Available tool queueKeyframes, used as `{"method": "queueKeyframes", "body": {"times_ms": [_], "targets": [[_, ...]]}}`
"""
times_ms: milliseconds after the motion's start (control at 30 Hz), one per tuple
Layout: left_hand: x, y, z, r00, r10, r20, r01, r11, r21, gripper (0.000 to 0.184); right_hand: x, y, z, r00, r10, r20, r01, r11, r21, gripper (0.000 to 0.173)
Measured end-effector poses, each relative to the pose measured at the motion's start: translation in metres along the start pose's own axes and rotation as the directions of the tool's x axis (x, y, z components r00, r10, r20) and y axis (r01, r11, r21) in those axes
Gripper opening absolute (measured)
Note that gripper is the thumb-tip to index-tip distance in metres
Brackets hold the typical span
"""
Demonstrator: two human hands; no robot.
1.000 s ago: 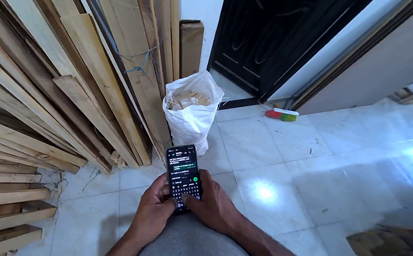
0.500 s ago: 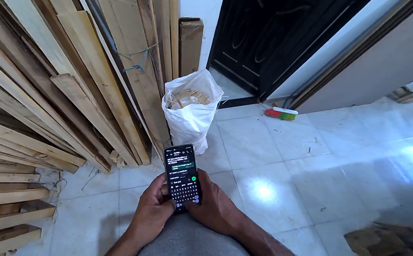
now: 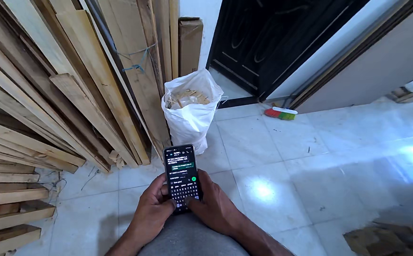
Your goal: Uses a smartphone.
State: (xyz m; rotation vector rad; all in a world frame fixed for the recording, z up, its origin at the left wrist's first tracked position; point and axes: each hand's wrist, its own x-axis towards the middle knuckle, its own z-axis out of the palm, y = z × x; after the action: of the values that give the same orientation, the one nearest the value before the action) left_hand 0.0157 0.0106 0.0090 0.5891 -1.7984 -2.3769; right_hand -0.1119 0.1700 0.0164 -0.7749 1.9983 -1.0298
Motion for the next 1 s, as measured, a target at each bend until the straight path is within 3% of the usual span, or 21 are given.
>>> {"method": "queueKeyframes", "body": {"times_ms": [500, 633, 833, 1000], "targets": [[0.002, 0.001, 0.004, 0.989, -0.055, -0.139, 0.052, 0.998, -0.025, 0.045, -0.002, -0.001, 0.000, 0.995, -0.093, 0.026, 0.094, 0.993, -0.067, 0.059], [0.001, 0.002, 0.003, 0.994, -0.029, -0.106, 0.029, 1.000, -0.007, 0.046, -0.001, 0.004, 0.001, 0.992, -0.125, 0.011, 0.125, 0.992, 0.003, 0.054], [-0.001, 0.000, 0.002, 0.999, 0.023, -0.043, -0.024, 1.000, -0.014, 0.046, 0.002, 0.011, 0.004, 0.981, -0.160, -0.107, 0.169, 0.982, 0.088, 0.034], [-0.002, 0.002, 0.001, 0.999, 0.014, -0.030, -0.013, 1.000, 0.007, 0.046, 0.001, 0.010, 0.003, 0.979, -0.140, -0.150, 0.157, 0.981, 0.113, 0.032]]}}
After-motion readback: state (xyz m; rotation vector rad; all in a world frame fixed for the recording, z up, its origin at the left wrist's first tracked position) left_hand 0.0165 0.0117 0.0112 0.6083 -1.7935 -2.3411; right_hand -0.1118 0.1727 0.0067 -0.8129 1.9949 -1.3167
